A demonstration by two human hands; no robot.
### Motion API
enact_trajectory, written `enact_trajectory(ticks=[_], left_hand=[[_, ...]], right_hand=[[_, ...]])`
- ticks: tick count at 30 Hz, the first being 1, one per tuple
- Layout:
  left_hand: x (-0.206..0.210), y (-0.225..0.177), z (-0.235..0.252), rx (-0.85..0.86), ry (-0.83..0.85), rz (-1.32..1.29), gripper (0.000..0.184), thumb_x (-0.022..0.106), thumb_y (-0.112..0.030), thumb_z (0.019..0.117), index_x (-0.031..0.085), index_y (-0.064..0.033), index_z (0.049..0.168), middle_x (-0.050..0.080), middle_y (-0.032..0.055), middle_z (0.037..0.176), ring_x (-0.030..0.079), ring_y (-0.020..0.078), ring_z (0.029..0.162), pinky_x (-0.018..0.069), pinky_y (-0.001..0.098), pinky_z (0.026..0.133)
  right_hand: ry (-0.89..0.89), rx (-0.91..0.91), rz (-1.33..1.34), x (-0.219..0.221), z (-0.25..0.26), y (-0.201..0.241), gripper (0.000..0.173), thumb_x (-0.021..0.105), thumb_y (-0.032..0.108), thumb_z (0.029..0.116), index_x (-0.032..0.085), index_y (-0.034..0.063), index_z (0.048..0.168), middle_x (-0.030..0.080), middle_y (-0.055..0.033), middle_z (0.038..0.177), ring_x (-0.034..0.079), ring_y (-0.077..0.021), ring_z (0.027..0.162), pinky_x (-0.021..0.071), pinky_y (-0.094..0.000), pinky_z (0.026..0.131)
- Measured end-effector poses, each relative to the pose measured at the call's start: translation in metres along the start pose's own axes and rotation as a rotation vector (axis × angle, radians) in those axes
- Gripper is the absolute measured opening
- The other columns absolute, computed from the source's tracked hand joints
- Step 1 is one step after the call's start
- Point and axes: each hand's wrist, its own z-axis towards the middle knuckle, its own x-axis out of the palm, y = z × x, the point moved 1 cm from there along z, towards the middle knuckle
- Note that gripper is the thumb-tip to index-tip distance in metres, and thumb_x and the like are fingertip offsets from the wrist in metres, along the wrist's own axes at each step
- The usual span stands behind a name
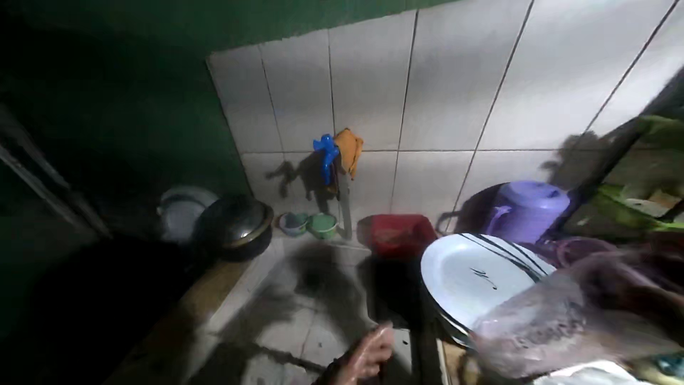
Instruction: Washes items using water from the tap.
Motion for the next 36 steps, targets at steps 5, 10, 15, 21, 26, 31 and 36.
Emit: enact_trajectory(ticks=[5,10,15,21,26,31,36], left_hand=[[-0.074,0.041,0.052,0.027,-0.207,-0.172,0.108,0.079,-0.037,0.0868,0.013,0.0168,0.153,0.054,0.0228,0.141,0.062,0.0149,0.123,0.0545,0.0304,0.102],[-0.163,0.075,0.086,-0.493,-0.497,-0.503,0.060,0.052,-0.023,0.1068,0.023,-0.0087,0.158,0.062,0.0199,0.128,0.070,0.0276,0.103,0.0604,0.0416,0.082],[-0.198,0.103,0.120,-0.557,-0.487,-0.585,0.059,0.054,-0.033,0.1070,0.029,-0.0138,0.157,0.052,0.0221,0.143,0.065,0.0351,0.113,0.0581,0.0478,0.088],[-0.201,0.131,0.153,-0.566,-0.390,-0.627,0.056,0.052,-0.042,0.1063,0.038,-0.0142,0.153,0.058,0.0208,0.136,0.066,0.0349,0.110,0.0575,0.0493,0.088],[-0.193,0.145,0.170,-0.552,-0.402,-0.683,0.064,0.040,-0.054,0.1069,0.033,-0.0142,0.156,0.058,0.0189,0.139,0.066,0.0329,0.111,0.0571,0.0481,0.089],[-0.178,0.164,0.175,-0.562,-0.390,-0.767,0.076,0.024,-0.065,0.1050,0.046,-0.0059,0.147,0.063,0.0200,0.129,0.067,0.0301,0.106,0.0579,0.0452,0.087],[-0.170,0.182,0.159,-0.408,-0.337,-0.603,0.050,0.025,-0.036,0.1133,0.045,-0.0033,0.145,0.061,0.0143,0.129,0.062,0.0156,0.112,0.0524,0.0337,0.096]], right_hand=[[0.469,0.055,0.075,0.180,0.069,0.048,0.044,0.078,0.032,0.0896,0.065,0.0113,0.126,0.074,-0.0021,0.107,0.072,-0.0122,0.091,0.0622,-0.0336,0.081],[0.364,-0.091,-0.332,0.288,0.194,0.075,0.063,0.069,0.041,0.0975,0.053,0.0021,0.144,0.055,-0.0269,0.140,0.060,-0.0430,0.121,0.0499,-0.0604,0.099],[0.305,0.085,-0.365,0.329,0.241,0.086,0.044,0.060,0.027,0.1040,0.055,-0.0026,0.136,0.066,-0.0265,0.120,0.065,-0.0414,0.113,0.0496,-0.0591,0.097],[0.456,0.141,-0.210,0.310,0.247,0.075,0.046,0.048,0.016,0.1092,0.042,0.0077,0.155,0.056,-0.0211,0.143,0.062,-0.0322,0.120,0.0498,-0.0494,0.100],[0.308,0.205,0.120,0.318,0.218,0.054,0.064,0.054,0.015,0.1065,0.023,0.0120,0.163,0.048,-0.0179,0.153,0.058,-0.0261,0.127,0.0506,-0.0432,0.102],[0.246,0.099,-0.119,0.331,0.124,0.002,0.039,0.059,0.012,0.1034,0.057,0.0006,0.140,0.065,-0.0200,0.130,0.068,-0.0284,0.110,0.0551,-0.0470,0.095],[0.683,0.022,-0.493,0.364,0.050,-0.025,0.046,0.048,0.033,0.1074,0.053,0.0213,0.152,0.033,-0.0091,0.167,0.022,-0.0316,0.157,0.0199,-0.0547,0.126]])
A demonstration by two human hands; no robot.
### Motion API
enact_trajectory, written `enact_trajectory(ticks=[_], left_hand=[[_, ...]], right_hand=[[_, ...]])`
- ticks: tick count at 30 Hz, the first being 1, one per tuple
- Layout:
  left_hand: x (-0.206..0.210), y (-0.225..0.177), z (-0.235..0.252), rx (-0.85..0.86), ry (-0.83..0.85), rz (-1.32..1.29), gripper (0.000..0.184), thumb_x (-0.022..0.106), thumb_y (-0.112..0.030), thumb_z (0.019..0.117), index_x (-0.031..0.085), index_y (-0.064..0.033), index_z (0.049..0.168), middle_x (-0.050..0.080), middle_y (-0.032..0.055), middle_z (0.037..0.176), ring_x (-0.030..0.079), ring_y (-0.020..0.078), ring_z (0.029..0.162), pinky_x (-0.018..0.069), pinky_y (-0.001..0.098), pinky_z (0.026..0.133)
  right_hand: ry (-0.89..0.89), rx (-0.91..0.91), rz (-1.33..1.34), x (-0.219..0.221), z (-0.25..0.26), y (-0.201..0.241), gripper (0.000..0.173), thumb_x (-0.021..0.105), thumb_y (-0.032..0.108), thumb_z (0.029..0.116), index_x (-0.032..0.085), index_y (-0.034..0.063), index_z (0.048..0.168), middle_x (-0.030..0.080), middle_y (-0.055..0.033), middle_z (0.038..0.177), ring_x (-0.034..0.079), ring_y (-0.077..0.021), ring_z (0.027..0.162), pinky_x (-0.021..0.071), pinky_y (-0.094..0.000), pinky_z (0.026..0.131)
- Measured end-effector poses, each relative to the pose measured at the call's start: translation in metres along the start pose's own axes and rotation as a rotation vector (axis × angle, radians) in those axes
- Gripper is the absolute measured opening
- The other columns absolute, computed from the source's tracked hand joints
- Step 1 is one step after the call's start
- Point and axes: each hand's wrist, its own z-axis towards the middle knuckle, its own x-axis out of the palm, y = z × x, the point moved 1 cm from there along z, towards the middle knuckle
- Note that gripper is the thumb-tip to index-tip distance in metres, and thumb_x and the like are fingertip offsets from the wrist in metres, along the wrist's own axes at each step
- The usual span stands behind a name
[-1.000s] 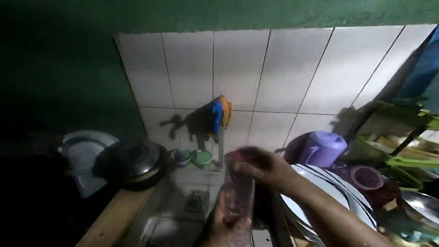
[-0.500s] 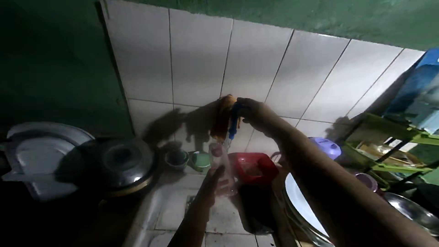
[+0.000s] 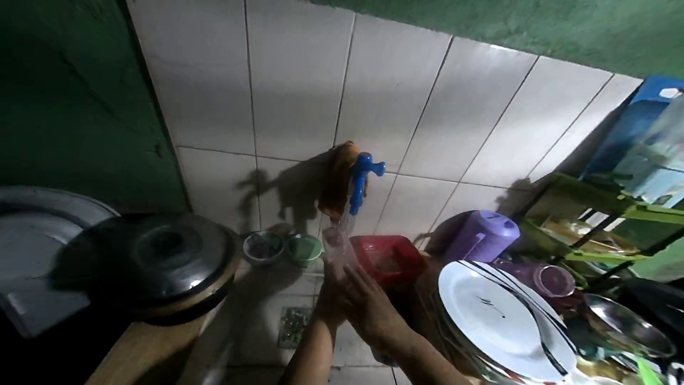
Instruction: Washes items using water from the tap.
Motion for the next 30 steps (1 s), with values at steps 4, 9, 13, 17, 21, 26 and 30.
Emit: enact_trajectory(ticks=[4,9,13,17,21,26,30], left_hand=[[0.024,-0.031,-0.029,-0.191,-0.009,-0.064,0.036,0.031,-0.014,0.1129,0.050,0.0084,0.133,0.064,0.0198,0.112,0.067,0.0200,0.093,0.0577,0.0336,0.083],[-0.003,0.016,-0.032,-0.099,0.396,-0.468,0.096,0.021,-0.089,0.0879,0.040,-0.0209,0.153,0.071,0.0124,0.112,0.072,0.0228,0.089,0.0617,0.0364,0.073],[-0.024,-0.006,-0.041,-0.175,0.292,-0.217,0.081,0.024,-0.075,0.0987,0.036,-0.0187,0.155,0.067,0.0151,0.123,0.071,0.0285,0.097,0.0611,0.0432,0.078],[-0.003,-0.048,-0.045,-0.046,-0.097,0.582,0.096,0.077,-0.034,0.0917,0.015,-0.0192,0.164,0.053,0.0190,0.143,0.066,0.0279,0.113,0.0581,0.0427,0.091],[0.007,-0.038,-0.038,0.055,-0.217,0.770,0.103,0.080,-0.035,0.0876,0.013,-0.0180,0.165,0.051,0.0218,0.147,0.060,0.0307,0.126,0.0494,0.0479,0.105],[0.016,-0.039,-0.049,-0.100,0.024,-0.106,0.046,0.022,-0.018,0.1104,0.024,-0.0066,0.154,0.062,0.0148,0.117,0.067,0.0192,0.087,0.0562,0.0324,0.074],[0.001,-0.009,-0.036,-0.006,0.118,-0.150,0.056,0.036,-0.034,0.1072,0.030,-0.0012,0.152,0.067,0.0139,0.118,0.070,0.0180,0.094,0.0601,0.0312,0.080]], right_hand=[[-0.171,0.052,0.112,0.000,0.045,-0.013,0.052,0.060,0.020,0.1025,0.050,0.0131,0.153,0.023,-0.0243,0.167,0.027,-0.0478,0.152,0.0291,-0.0587,0.121],[-0.235,0.272,0.949,-0.034,0.093,-0.021,0.049,0.057,0.022,0.1057,0.043,0.0079,0.150,0.066,-0.0146,0.118,0.067,-0.0182,0.090,0.0573,-0.0359,0.079],[-0.178,0.278,0.961,-0.044,0.106,-0.013,0.021,0.064,0.018,0.1016,0.061,-0.0008,0.111,0.062,-0.0071,0.080,0.059,-0.0119,0.061,0.0536,-0.0300,0.058],[-0.181,0.397,0.522,-0.053,0.123,0.000,0.030,0.065,0.026,0.0999,0.066,0.0030,0.118,0.069,-0.0171,0.098,0.068,-0.0295,0.085,0.0555,-0.0505,0.076],[-0.131,0.386,0.183,-0.054,0.128,0.012,0.038,0.057,0.032,0.1041,0.063,0.0031,0.129,0.067,-0.0221,0.121,0.066,-0.0395,0.114,0.0525,-0.0598,0.092],[-0.147,0.225,0.467,-0.061,0.121,-0.001,0.029,0.059,0.028,0.1049,0.068,0.0002,0.105,0.069,-0.0137,0.088,0.067,-0.0241,0.078,0.0558,-0.0445,0.073],[-0.449,0.270,0.966,-0.037,0.095,-0.017,0.032,0.065,0.024,0.1016,0.060,0.0011,0.122,0.068,-0.0116,0.097,0.066,-0.0169,0.077,0.0570,-0.0377,0.071]])
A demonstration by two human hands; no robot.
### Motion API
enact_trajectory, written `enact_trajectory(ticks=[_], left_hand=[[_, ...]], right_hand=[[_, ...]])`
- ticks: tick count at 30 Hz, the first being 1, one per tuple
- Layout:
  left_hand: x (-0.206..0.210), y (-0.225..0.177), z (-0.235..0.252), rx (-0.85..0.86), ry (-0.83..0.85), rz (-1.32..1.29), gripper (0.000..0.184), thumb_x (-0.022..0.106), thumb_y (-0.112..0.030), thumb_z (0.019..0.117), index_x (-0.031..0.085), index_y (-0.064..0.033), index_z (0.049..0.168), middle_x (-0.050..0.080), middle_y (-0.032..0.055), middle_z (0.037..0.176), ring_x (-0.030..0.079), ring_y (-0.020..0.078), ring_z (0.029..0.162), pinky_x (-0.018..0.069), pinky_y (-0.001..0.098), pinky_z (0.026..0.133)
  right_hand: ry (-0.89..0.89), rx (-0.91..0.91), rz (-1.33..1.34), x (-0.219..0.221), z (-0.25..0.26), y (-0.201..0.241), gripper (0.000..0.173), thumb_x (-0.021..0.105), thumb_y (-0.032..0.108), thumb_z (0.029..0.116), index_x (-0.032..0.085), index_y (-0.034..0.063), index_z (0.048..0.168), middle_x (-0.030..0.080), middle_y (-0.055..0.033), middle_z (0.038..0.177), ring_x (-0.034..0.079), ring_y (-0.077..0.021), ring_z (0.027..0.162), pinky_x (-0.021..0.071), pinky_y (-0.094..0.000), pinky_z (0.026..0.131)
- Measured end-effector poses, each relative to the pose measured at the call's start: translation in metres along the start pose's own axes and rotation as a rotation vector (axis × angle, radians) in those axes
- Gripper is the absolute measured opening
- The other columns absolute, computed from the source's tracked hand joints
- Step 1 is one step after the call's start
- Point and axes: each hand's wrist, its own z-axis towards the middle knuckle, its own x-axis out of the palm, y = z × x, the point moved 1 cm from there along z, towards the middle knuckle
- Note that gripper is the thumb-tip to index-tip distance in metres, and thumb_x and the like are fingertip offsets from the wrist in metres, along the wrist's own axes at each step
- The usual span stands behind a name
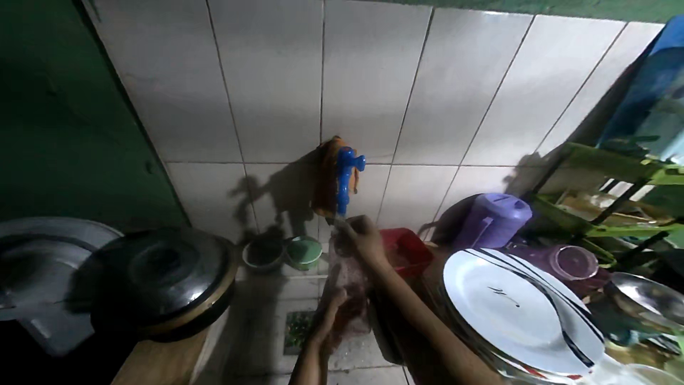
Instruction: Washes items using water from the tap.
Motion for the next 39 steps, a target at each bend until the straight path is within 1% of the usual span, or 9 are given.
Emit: enact_trajectory(ticks=[3,6,9,12,17,20,26,34,39], left_hand=[[-0.003,-0.004,0.014,0.035,-0.271,0.185,0.058,0.031,-0.044,0.1106,0.041,-0.0039,0.150,0.064,0.0172,0.123,0.067,0.0215,0.098,0.0575,0.0364,0.082],[-0.003,-0.006,0.014,0.066,-0.489,0.248,0.060,0.023,-0.044,0.1123,0.053,-0.0020,0.141,0.066,0.0190,0.120,0.068,0.0235,0.099,0.0577,0.0396,0.084],[0.015,0.001,0.013,0.040,-0.626,-0.081,0.046,0.031,-0.032,0.1130,0.054,0.0023,0.134,0.063,0.0194,0.118,0.063,0.0246,0.100,0.0540,0.0389,0.085],[0.036,-0.005,0.000,-0.059,-0.512,-0.310,0.044,0.028,-0.028,0.1137,0.045,0.0045,0.137,0.059,0.0196,0.116,0.062,0.0233,0.100,0.0538,0.0362,0.087],[0.019,-0.014,0.004,-0.157,-0.583,-0.289,0.035,0.037,-0.023,0.1120,0.056,0.0061,0.114,0.064,0.0144,0.089,0.065,0.0191,0.076,0.0575,0.0314,0.071],[-0.015,-0.025,0.004,-0.058,-0.534,-0.150,0.028,0.045,0.002,0.1043,0.053,0.0062,0.130,0.063,0.0170,0.112,0.064,0.0213,0.094,0.0551,0.0331,0.084],[-0.031,-0.075,-0.009,-0.150,-0.552,0.221,0.045,0.048,-0.010,0.1075,0.038,-0.0023,0.151,0.045,0.0238,0.150,0.052,0.0354,0.129,0.0469,0.0464,0.104],[0.041,-0.186,-0.001,0.279,-0.296,0.719,0.047,0.055,-0.016,0.1038,0.046,-0.0078,0.149,0.045,0.0158,0.153,0.049,0.0288,0.134,0.0454,0.0494,0.106],[0.069,-0.196,0.029,0.358,-0.241,0.712,0.047,0.050,-0.011,0.1051,0.042,-0.0075,0.152,0.045,0.0189,0.151,0.051,0.0301,0.132,0.0486,0.0477,0.102]], right_hand=[[0.152,0.174,0.083,-0.001,-0.039,-0.026,0.064,0.058,0.043,0.1037,0.039,0.0075,0.153,0.065,-0.0168,0.122,0.066,-0.0225,0.101,0.0556,-0.0430,0.088],[0.189,0.241,0.178,0.000,-0.062,-0.028,0.058,0.065,0.038,0.1008,0.043,0.0089,0.146,0.066,-0.0109,0.111,0.064,-0.0160,0.090,0.0547,-0.0360,0.079],[0.024,0.176,0.195,0.009,-0.060,-0.027,0.065,0.079,0.030,0.0880,0.048,0.0092,0.141,0.065,-0.0127,0.109,0.064,-0.0198,0.089,0.0546,-0.0405,0.076],[-0.119,0.031,0.122,0.015,-0.045,-0.033,0.073,0.087,0.025,0.0783,0.050,0.0031,0.137,0.066,-0.0154,0.110,0.065,-0.0219,0.094,0.0564,-0.0431,0.082],[-0.152,0.039,0.216,0.006,-0.036,-0.034,0.082,0.086,0.018,0.0813,0.040,0.0033,0.147,0.060,-0.0198,0.128,0.062,-0.0258,0.112,0.0532,-0.0448,0.094],[-0.058,0.050,0.242,-0.007,-0.026,-0.037,0.079,0.085,0.015,0.0837,0.040,0.0034,0.147,0.062,-0.0187,0.127,0.064,-0.0245,0.112,0.0553,-0.0441,0.095],[0.162,0.095,-0.449,-0.014,-0.031,-0.027,0.083,0.091,0.028,0.0762,0.049,0.0074,0.144,0.065,-0.0219,0.125,0.065,-0.0385,0.113,0.0522,-0.0614,0.095],[0.198,0.111,-0.271,-0.011,-0.025,-0.027,0.083,0.091,0.028,0.0770,0.049,0.0034,0.144,0.065,-0.0221,0.124,0.064,-0.0360,0.113,0.0514,-0.0585,0.098],[0.182,0.056,-0.308,-0.014,-0.021,-0.018,0.082,0.091,0.025,0.0768,0.049,0.0063,0.145,0.066,-0.0226,0.123,0.066,-0.0377,0.111,0.0530,-0.0595,0.095]])
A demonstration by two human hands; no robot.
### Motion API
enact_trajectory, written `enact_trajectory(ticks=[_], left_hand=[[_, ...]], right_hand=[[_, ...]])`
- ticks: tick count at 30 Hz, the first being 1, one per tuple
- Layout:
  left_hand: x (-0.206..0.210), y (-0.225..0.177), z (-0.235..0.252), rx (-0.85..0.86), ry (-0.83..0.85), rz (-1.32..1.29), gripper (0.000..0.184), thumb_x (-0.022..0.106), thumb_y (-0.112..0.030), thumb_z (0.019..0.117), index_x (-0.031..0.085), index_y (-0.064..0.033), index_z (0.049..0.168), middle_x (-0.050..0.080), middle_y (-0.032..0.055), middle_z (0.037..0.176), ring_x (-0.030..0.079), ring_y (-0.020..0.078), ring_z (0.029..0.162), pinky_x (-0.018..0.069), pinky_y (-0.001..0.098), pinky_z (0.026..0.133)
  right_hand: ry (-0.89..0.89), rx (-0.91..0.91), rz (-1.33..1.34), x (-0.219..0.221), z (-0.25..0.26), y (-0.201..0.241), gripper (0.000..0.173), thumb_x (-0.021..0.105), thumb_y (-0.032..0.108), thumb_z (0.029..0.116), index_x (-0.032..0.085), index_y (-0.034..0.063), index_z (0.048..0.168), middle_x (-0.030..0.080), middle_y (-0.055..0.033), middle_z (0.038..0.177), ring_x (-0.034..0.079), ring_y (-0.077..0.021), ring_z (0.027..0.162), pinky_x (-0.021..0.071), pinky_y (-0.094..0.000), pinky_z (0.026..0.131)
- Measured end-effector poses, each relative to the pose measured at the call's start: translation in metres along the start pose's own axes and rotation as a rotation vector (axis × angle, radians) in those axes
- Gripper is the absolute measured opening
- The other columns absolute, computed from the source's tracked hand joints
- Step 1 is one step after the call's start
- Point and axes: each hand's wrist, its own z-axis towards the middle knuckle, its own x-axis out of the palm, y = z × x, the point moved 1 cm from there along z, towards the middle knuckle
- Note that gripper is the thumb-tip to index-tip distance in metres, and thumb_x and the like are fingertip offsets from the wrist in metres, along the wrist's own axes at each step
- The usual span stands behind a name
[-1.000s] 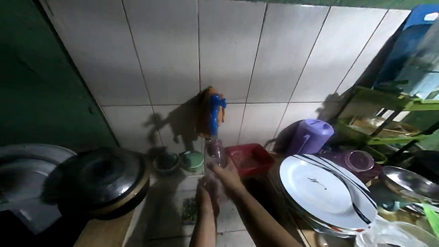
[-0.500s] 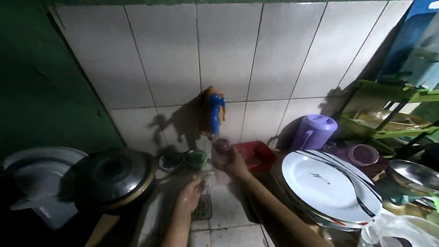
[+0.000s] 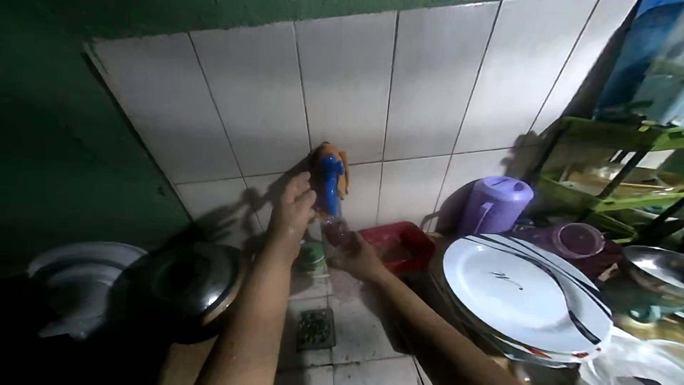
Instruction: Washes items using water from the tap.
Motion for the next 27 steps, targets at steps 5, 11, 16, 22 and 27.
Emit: enact_trajectory(ticks=[5,11,16,22,27], left_hand=[[0.030,0.076,-0.016,-0.436,-0.101,-0.309,0.041,0.039,0.001,0.1039,0.042,-0.0013,0.145,0.053,0.0187,0.132,0.057,0.0255,0.109,0.0499,0.0408,0.093],[0.059,0.132,-0.034,-0.648,-0.073,-0.601,0.025,0.048,-0.010,0.1065,0.056,-0.0008,0.128,0.066,0.0144,0.110,0.068,0.0198,0.091,0.0580,0.0319,0.081],[0.068,0.158,-0.033,-0.562,0.001,-0.730,0.022,0.045,-0.001,0.1048,0.053,0.0056,0.124,0.062,0.0143,0.100,0.066,0.0198,0.084,0.0578,0.0324,0.080],[0.057,0.143,-0.035,-0.492,-0.010,-0.568,0.027,0.043,-0.006,0.1081,0.052,0.0073,0.129,0.063,0.0163,0.111,0.066,0.0189,0.094,0.0560,0.0310,0.086],[0.027,0.102,-0.018,-0.485,-0.024,-0.078,0.040,0.041,-0.027,0.1117,0.049,-0.0081,0.146,0.055,0.0200,0.140,0.056,0.0348,0.123,0.0474,0.0563,0.096]], right_hand=[[-0.024,-0.075,-0.515,-0.032,-0.003,0.023,0.089,0.092,0.029,0.0737,0.049,0.0185,0.151,0.054,-0.0281,0.136,0.060,-0.0468,0.116,0.0512,-0.0646,0.090],[0.069,-0.447,-1.223,-0.054,-0.008,0.041,0.052,0.060,0.007,0.0982,0.057,0.0253,0.147,0.062,-0.0219,0.131,0.056,-0.0437,0.125,0.0327,-0.0665,0.109],[0.105,-0.645,-1.395,-0.061,-0.012,0.050,0.046,0.061,0.002,0.0956,0.064,0.0199,0.138,0.065,-0.0185,0.123,0.057,-0.0407,0.123,0.0168,-0.0691,0.118],[0.018,-0.528,-1.270,-0.063,-0.019,0.058,0.044,0.060,0.005,0.0991,0.062,0.0161,0.142,0.065,-0.0227,0.129,0.055,-0.0454,0.128,0.0225,-0.0718,0.114],[0.228,0.028,-0.494,-0.045,-0.010,0.029,0.085,0.092,0.035,0.0754,0.050,0.0086,0.145,0.067,-0.0228,0.120,0.066,-0.0408,0.110,0.0521,-0.0636,0.093]])
